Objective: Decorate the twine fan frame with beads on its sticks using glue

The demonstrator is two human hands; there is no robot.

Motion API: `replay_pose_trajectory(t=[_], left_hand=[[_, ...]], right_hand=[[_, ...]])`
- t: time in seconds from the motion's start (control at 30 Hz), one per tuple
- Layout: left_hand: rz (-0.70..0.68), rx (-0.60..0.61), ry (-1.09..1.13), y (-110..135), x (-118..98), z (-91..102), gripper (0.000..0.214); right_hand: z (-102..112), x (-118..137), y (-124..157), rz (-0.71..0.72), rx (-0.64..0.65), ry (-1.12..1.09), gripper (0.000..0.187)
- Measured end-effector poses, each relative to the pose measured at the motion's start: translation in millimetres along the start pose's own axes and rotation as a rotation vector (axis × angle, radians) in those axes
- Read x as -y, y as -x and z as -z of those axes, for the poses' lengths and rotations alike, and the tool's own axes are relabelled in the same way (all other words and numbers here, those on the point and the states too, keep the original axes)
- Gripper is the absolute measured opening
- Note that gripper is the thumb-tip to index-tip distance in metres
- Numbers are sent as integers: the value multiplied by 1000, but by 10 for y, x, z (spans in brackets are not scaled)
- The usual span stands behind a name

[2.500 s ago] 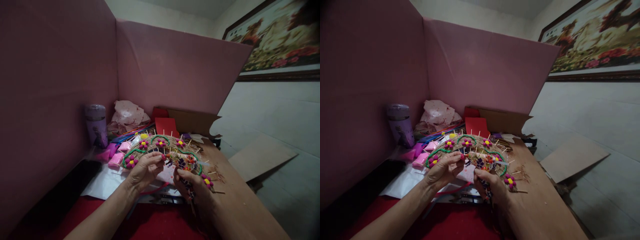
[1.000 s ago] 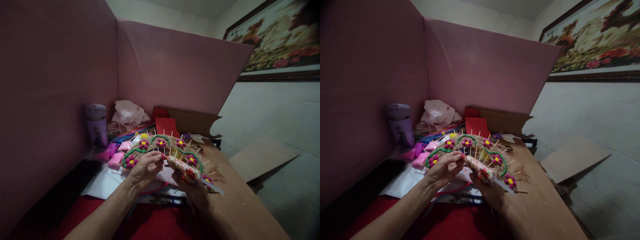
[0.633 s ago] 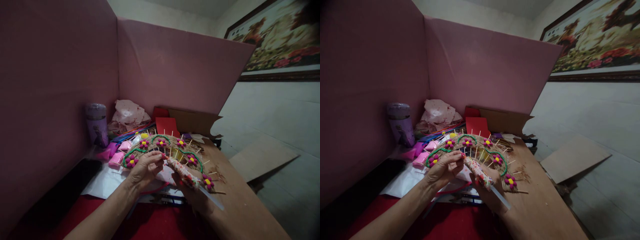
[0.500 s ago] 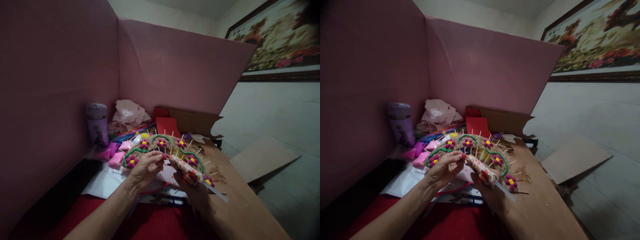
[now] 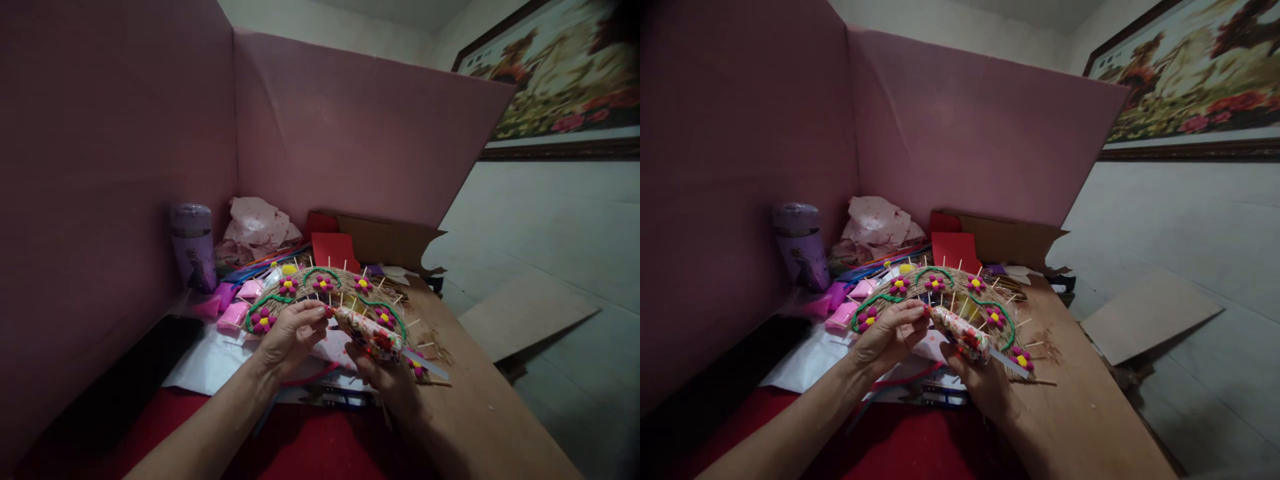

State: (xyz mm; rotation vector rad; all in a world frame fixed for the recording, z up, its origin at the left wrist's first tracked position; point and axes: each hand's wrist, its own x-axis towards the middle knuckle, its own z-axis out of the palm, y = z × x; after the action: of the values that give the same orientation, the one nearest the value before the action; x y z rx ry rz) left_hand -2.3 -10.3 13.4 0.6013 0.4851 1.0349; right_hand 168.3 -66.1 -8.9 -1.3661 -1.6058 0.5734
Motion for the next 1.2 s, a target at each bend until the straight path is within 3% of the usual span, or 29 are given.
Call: replay_pose_trajectory(t=[0.3, 0.57, 0.93, 1.2], left_hand=[[5, 2, -7, -4, -10, 2, 13], [2, 5, 0, -8, 1, 25, 12], [3, -5, -5, -14, -2, 11, 12], [-12, -7, 2, -9, 0, 28, 13]], right_hand=[[-4, 2, -13, -143, 61, -66, 37], [-36, 2, -2, -181, 53, -170, 38], [-28, -59, -30, -137, 77, -117, 40], [-28, -14, -17, -183, 69, -119, 41]])
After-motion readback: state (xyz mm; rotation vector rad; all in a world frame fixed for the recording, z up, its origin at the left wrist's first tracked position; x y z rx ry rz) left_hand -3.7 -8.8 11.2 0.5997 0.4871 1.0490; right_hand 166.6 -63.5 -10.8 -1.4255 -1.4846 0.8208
